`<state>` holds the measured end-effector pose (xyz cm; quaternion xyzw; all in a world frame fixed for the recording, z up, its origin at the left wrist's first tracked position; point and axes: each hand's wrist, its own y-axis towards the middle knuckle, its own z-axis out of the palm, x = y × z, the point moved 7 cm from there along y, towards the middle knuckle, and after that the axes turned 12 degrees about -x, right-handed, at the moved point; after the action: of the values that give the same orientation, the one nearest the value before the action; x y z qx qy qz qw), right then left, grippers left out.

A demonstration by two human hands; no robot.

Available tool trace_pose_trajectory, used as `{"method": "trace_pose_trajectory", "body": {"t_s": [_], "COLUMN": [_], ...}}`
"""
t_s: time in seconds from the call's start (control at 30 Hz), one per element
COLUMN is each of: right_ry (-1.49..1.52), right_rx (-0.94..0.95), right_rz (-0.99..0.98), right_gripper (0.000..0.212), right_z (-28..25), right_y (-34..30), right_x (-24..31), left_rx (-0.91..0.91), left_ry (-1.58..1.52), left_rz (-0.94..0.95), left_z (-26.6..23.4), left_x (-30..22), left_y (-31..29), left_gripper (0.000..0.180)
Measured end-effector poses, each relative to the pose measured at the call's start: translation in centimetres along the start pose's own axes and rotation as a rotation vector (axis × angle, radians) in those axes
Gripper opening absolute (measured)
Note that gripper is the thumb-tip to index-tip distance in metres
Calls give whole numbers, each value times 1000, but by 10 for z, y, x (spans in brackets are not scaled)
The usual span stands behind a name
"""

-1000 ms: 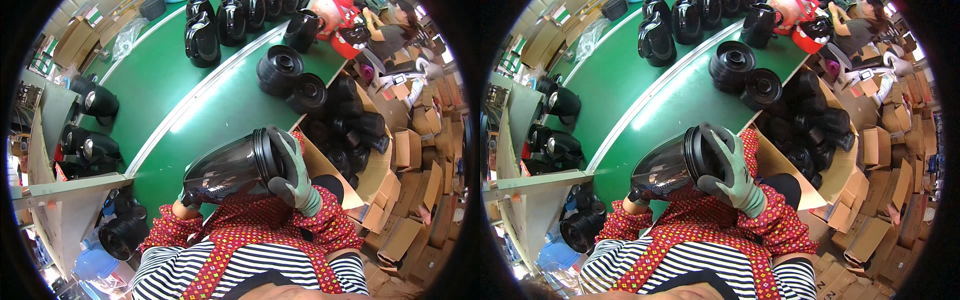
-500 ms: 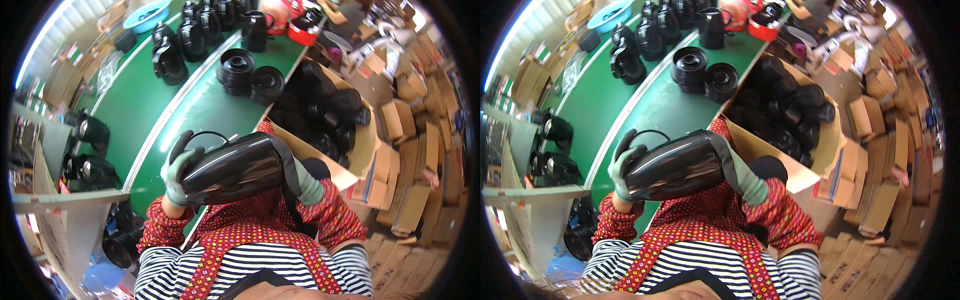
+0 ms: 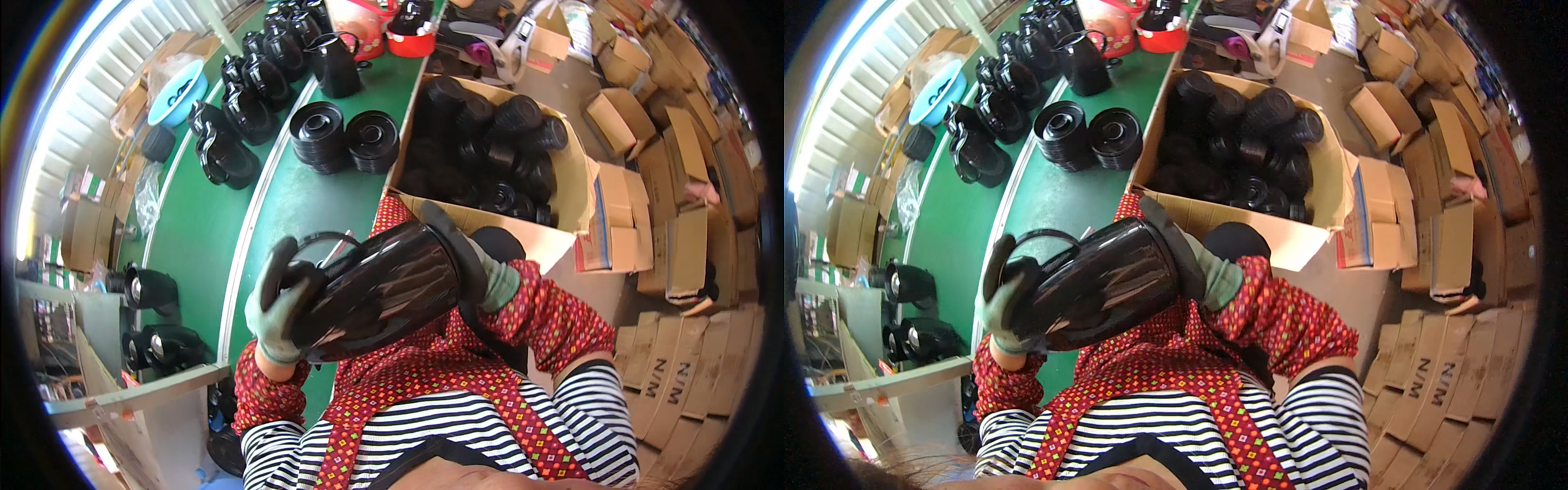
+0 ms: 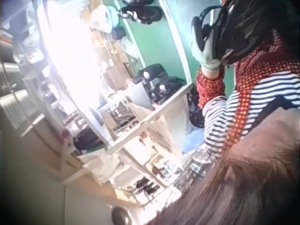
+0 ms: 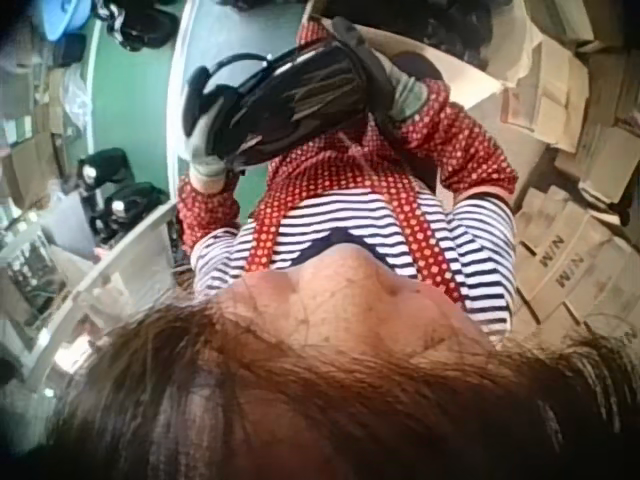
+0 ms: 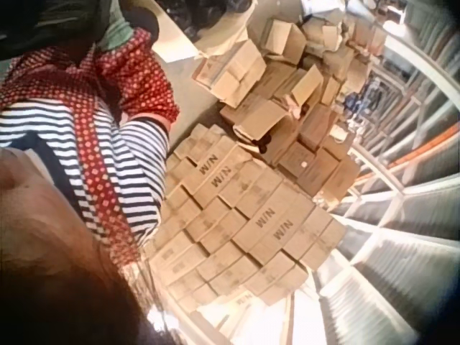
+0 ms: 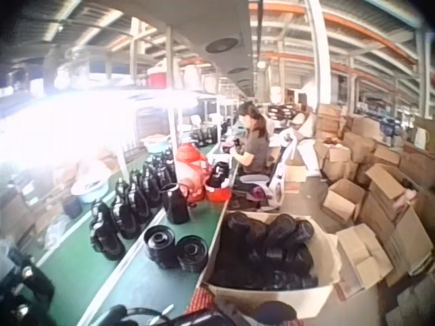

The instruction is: The person assembles black electric kettles at a workstation. They pick up a kettle body, insert a metal heating element, attach a lid, and place the completed unit on the table. The process is repeated for multiple kettles.

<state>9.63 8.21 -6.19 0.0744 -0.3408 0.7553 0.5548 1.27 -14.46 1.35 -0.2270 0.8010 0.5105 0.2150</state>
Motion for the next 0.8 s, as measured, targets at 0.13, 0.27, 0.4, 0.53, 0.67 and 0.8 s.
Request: {"method": "trace_pose_trajectory", "body": {"t_s": [0.13,0.27,0.4,0.53,0.67,0.8], "right_ry": [-48,-346,-115,-27,-748,-164], "right_rx": [185,74,-26,123,-105,-159], "right_rz": [-115,-620,-279,-259,-1111,-397], "right_gripper": [92,79,93,92,84,76], "right_z": [3,17,-3,-30,9,2], "right_y": [-9,-25,-24,-9,-57,-45], "right_x": [15,18,13,10,26,14], "left_rx": [0,63,36,100,258,147], "left_ry": [-66,-559,-7,-129,-435,-136], "left_rz": [-160,-493,147,-94,-486,23], "left_z": [7,33,13,16,48,26], "left_x": [-3,44,-31,-12,28,-29], "left_y": [13,-28,16,15,-22,21], "left_gripper": [61,69,52,52,56,52]}}
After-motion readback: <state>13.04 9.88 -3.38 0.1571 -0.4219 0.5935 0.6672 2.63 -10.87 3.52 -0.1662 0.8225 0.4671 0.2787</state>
